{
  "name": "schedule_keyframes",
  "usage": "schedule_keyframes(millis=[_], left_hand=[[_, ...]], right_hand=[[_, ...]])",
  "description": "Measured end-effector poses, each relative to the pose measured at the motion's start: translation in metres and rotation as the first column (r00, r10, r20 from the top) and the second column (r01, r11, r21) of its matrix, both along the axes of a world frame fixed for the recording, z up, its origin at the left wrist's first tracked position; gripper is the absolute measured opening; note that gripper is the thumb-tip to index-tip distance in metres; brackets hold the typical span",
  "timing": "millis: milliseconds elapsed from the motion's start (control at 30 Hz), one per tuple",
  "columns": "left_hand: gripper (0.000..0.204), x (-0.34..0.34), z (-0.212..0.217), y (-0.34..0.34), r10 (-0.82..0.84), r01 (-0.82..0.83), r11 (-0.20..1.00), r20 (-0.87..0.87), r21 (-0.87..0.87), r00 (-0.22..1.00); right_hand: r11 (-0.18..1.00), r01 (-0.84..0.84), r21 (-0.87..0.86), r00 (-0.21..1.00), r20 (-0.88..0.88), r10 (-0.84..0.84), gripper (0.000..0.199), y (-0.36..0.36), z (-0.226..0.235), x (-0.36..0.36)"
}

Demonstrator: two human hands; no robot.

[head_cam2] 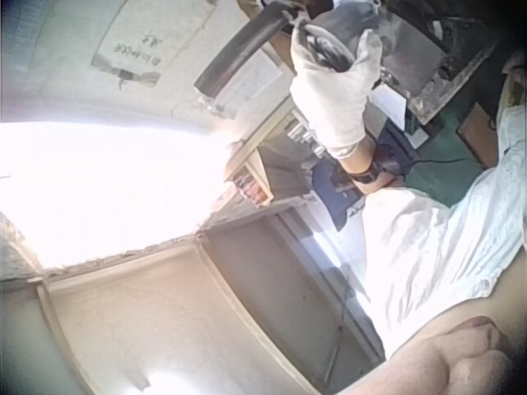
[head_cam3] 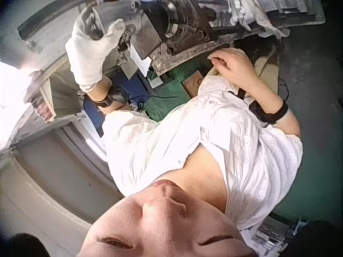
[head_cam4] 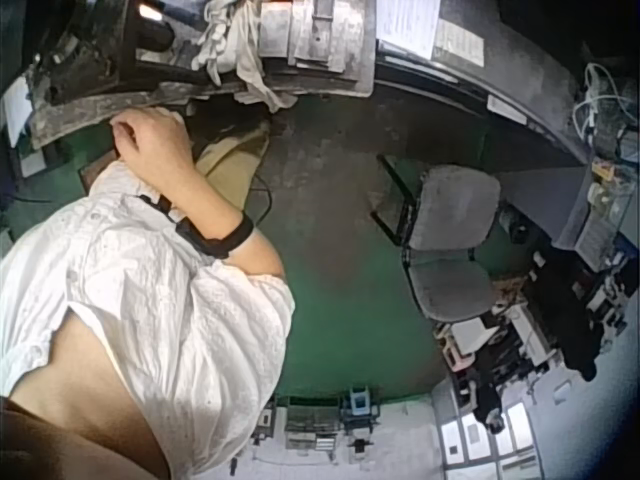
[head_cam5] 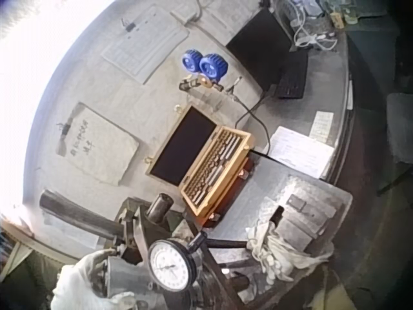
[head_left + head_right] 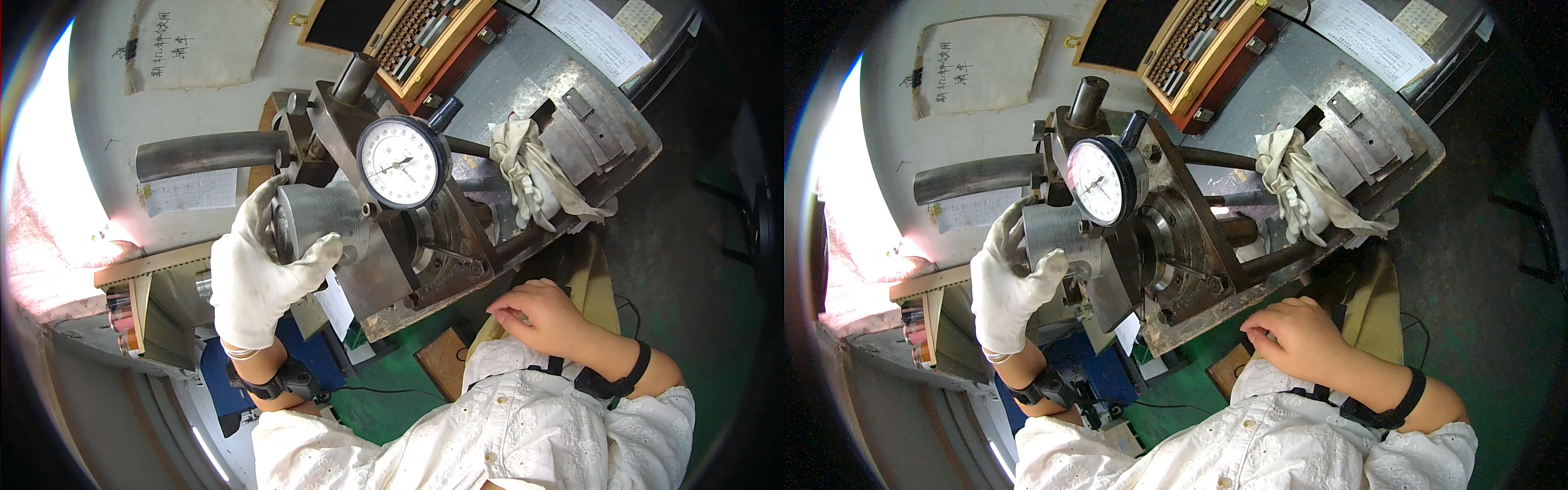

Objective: Inspecting and measuring metal pistons and components using a dial gauge measurement jig.

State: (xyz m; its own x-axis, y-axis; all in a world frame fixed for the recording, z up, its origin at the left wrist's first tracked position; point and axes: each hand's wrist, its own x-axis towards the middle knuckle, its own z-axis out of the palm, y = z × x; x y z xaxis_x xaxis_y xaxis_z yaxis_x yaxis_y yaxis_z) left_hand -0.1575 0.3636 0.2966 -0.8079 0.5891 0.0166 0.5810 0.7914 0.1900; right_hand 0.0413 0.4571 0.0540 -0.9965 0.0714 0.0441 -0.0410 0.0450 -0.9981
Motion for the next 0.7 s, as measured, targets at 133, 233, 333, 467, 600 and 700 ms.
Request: schedule_keyframes(millis=[133,233,333,467,600,700], left_hand=[[0.072,0.001,0.000,0.001,0.016,-0.016,1.000,-0.010,-0.027,1.000],[0.072,0.004,0.001,0.004,0.028,-0.029,0.999,-0.017,-0.038,0.999],[0.072,0.004,0.001,0.005,0.001,-0.002,0.999,-0.036,-0.032,0.999],[0.071,0.004,0.001,0.004,-0.016,0.014,0.999,-0.053,-0.034,0.998],[0.071,0.004,0.000,0.003,0.000,-0.005,0.997,-0.077,-0.072,0.997],[0.071,0.005,0.000,0.003,-0.009,0.005,0.999,-0.083,-0.049,0.997]], right_hand=[[1.000,0.001,-0.004,1.000,0.002,-0.001,0.014,-0.001,-0.001,0.001],[0.999,0.031,-0.010,0.999,-0.021,-0.032,0.013,-0.001,-0.001,0.002],[0.994,0.098,-0.046,0.992,-0.079,-0.101,0.018,0.004,0.005,-0.001],[0.961,0.250,-0.116,0.961,-0.088,-0.261,0.037,0.019,0.011,-0.011],[0.911,0.389,-0.134,0.913,-0.078,-0.401,0.039,0.029,0.020,-0.023],[0.933,0.349,-0.089,0.929,-0.095,-0.356,0.041,0.032,0.021,-0.029]])
